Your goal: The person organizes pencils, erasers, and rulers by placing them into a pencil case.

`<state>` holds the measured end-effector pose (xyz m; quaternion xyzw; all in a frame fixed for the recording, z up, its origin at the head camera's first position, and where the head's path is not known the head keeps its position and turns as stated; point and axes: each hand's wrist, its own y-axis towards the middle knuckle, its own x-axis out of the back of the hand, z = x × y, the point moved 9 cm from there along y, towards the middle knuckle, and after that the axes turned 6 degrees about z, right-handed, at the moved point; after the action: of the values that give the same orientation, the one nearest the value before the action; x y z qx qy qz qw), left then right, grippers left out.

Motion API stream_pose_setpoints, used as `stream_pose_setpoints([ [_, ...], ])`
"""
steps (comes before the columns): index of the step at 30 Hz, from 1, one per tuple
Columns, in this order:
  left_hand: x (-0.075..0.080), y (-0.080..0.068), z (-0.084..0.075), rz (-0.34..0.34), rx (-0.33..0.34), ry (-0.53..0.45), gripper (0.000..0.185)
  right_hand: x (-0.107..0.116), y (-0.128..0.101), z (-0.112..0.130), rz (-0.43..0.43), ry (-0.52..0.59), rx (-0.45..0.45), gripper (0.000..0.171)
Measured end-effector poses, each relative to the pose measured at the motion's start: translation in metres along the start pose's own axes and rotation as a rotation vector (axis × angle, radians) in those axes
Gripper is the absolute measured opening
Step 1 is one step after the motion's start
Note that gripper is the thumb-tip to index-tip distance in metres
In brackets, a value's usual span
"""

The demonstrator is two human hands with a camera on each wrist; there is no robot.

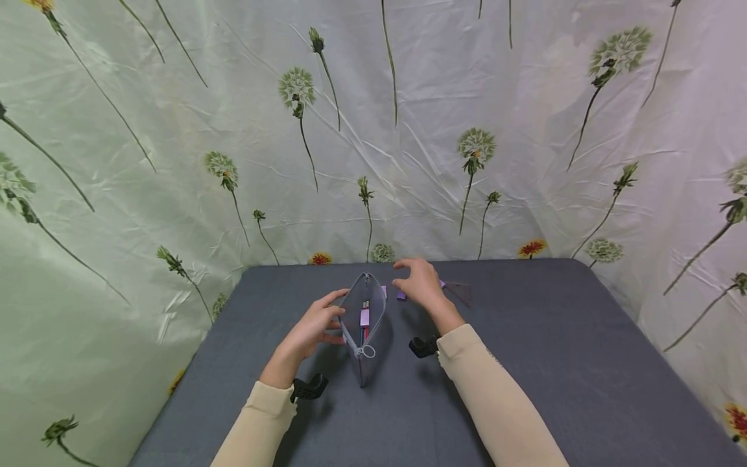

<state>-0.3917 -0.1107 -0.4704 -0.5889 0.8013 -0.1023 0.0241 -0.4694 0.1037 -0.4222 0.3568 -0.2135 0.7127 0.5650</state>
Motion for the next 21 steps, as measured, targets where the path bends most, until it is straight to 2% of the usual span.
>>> stream_pose_setpoints([
  [5,0.0,0.0,0.0,0.0,0.003,-0.002,0.052,-0.006,0.009,-0.017,-0.015,-0.06,-0.001,0.041],
  [12,0.0,0.001,0.0,0.003,-0.005,0.0,0.052,-0.024,0.019,-0.044,0.023,-0.115,-0.057,0.052],
  [21,0.0,0.0,0.0,0.008,-0.003,-0.001,0.053,-0.036,0.02,-0.061,0.063,-0.202,-0.092,0.056],
])
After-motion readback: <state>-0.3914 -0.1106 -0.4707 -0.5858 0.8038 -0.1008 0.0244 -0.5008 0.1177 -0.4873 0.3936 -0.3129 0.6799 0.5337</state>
